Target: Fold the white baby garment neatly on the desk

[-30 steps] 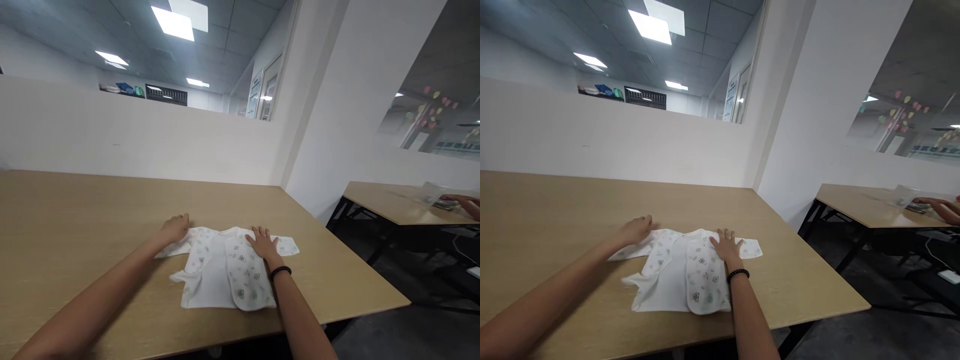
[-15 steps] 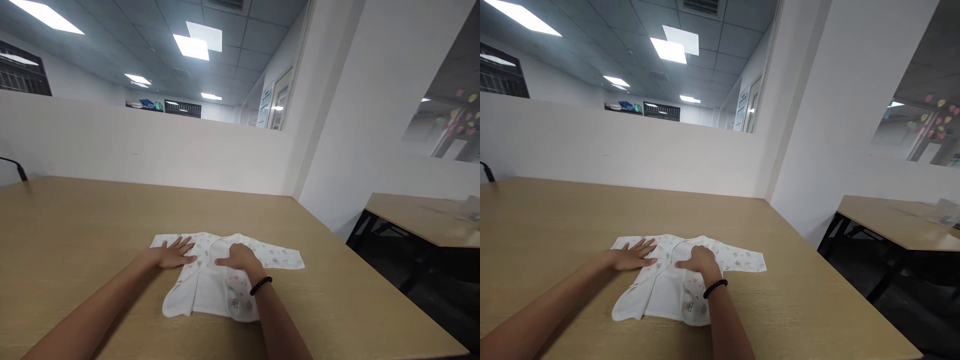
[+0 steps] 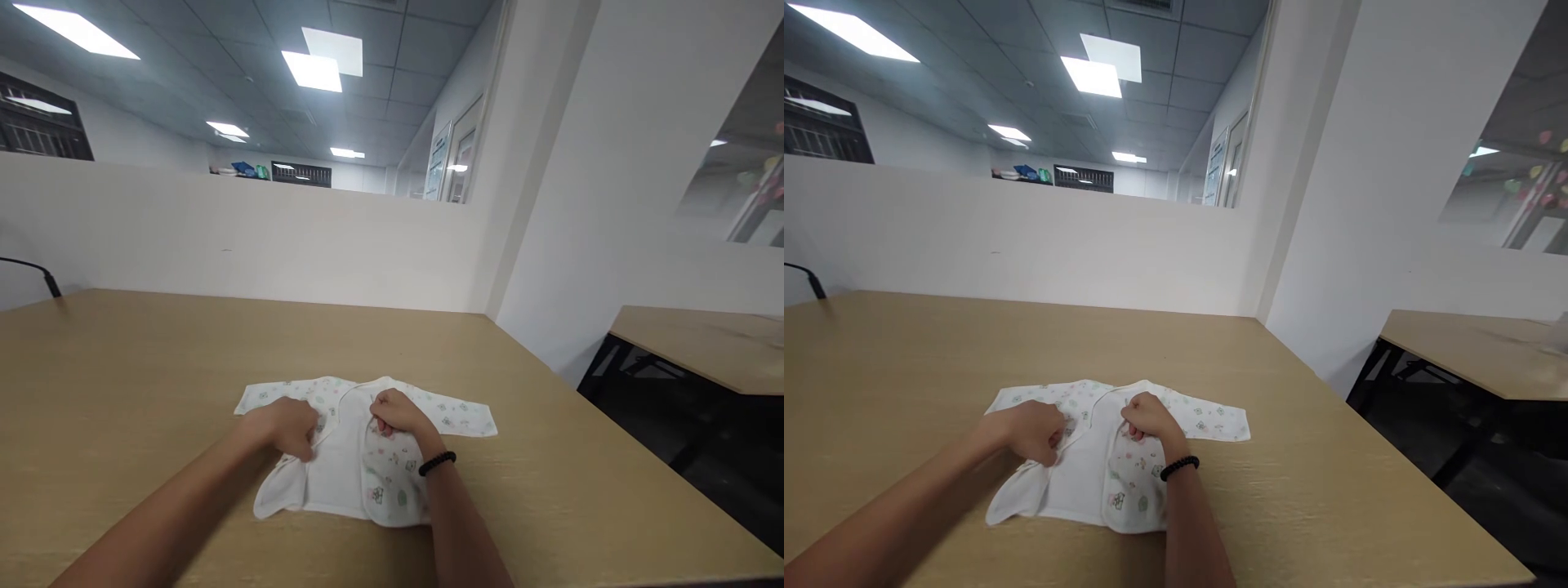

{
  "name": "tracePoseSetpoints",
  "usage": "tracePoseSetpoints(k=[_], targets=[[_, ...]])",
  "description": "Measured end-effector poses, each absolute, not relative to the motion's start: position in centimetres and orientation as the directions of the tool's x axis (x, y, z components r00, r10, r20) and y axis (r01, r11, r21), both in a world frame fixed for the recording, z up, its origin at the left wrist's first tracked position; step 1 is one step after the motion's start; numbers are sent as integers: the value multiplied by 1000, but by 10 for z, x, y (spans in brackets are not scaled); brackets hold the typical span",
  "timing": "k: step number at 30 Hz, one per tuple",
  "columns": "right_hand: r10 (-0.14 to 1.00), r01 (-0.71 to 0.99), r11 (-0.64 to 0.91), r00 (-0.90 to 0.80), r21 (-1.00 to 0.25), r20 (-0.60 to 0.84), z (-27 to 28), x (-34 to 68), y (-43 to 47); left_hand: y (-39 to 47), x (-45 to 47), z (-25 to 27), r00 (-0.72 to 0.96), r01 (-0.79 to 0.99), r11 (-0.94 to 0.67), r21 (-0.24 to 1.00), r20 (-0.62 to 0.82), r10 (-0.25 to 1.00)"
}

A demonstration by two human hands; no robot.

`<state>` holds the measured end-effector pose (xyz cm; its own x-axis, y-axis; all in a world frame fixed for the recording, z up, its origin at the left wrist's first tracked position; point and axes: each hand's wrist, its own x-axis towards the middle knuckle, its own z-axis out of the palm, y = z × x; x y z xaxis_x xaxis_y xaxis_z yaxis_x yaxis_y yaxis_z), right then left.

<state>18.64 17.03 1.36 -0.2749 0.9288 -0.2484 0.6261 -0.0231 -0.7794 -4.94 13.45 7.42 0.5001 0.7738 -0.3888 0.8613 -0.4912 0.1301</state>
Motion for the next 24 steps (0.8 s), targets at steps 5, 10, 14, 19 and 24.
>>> tracePoseSetpoints(k=[5, 10, 14, 19, 24], targets=[[907, 357, -91, -356, -930, -226, 11, 204, 173, 148, -56, 75, 644, 711, -352, 609, -362, 674], [921, 48, -178, -344, -983, -183, 7, 216, 173, 144, -37, 72, 617, 467, -76, 881, -263, 741], [915, -22, -193, -365, -981, -172, 5, 221, 173, 142, -23, 48, 635, 511, -233, 828, -180, 751], [915, 55, -156, -368, -986, -165, 6, 220, 173, 147, -16, 8, 576, 618, -595, 514, 218, 788], [972, 403, -82, -172, -912, -163, 5, 201, 171, 140, -12, -1, 629, 750, -593, 292, -40, 776]])
